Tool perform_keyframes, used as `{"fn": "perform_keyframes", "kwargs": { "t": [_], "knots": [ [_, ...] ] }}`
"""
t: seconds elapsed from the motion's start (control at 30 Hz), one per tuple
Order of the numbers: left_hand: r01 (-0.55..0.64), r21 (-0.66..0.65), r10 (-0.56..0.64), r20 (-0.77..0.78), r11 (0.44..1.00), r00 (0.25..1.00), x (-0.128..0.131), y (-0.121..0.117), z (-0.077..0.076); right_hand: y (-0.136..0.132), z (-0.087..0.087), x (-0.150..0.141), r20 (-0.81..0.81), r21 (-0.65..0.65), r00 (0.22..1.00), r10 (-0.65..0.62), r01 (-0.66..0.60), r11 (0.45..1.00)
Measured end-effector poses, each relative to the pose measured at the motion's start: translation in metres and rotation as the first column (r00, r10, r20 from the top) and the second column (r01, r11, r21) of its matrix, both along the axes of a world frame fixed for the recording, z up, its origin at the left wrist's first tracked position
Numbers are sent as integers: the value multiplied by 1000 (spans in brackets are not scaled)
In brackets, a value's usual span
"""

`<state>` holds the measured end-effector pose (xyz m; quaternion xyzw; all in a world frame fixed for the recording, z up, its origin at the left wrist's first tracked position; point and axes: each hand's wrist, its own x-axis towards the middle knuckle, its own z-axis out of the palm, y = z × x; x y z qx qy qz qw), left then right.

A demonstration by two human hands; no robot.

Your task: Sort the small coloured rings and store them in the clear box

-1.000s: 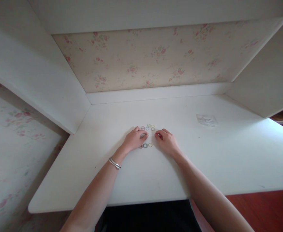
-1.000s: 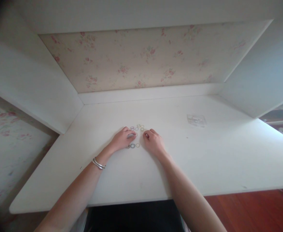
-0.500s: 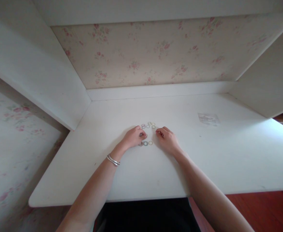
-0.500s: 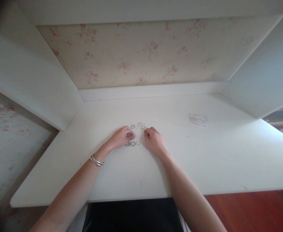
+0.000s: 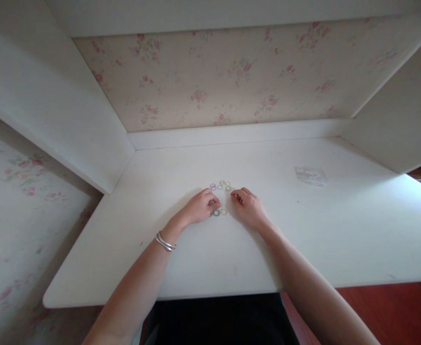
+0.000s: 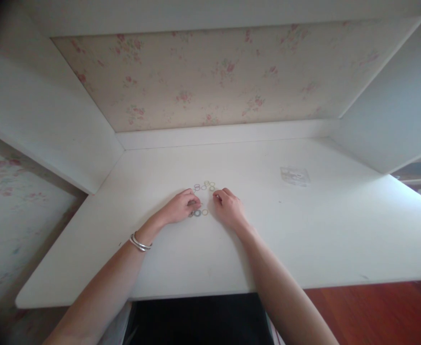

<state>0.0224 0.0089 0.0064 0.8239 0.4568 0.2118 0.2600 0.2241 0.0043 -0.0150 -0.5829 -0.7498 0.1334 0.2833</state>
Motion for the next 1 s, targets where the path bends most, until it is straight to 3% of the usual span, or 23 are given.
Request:
{"fn": "perform_keyframes", "kwargs": {
  "t": [0.23,0.5,1.0],
  "knots": [
    [105,87,-96,-105,991,990,10,-12,10,0,1,-1,6,-12,1000,0,0,1000],
    [149,115,-116,-249,982,962,12,-15,12,0,0,-1,16,-18,1000,0,0,1000],
    [159,157,-112,-273,975,956,15,-19,13,-1,3,-3,52,-33,999,3,-2,999]
  ]
}}
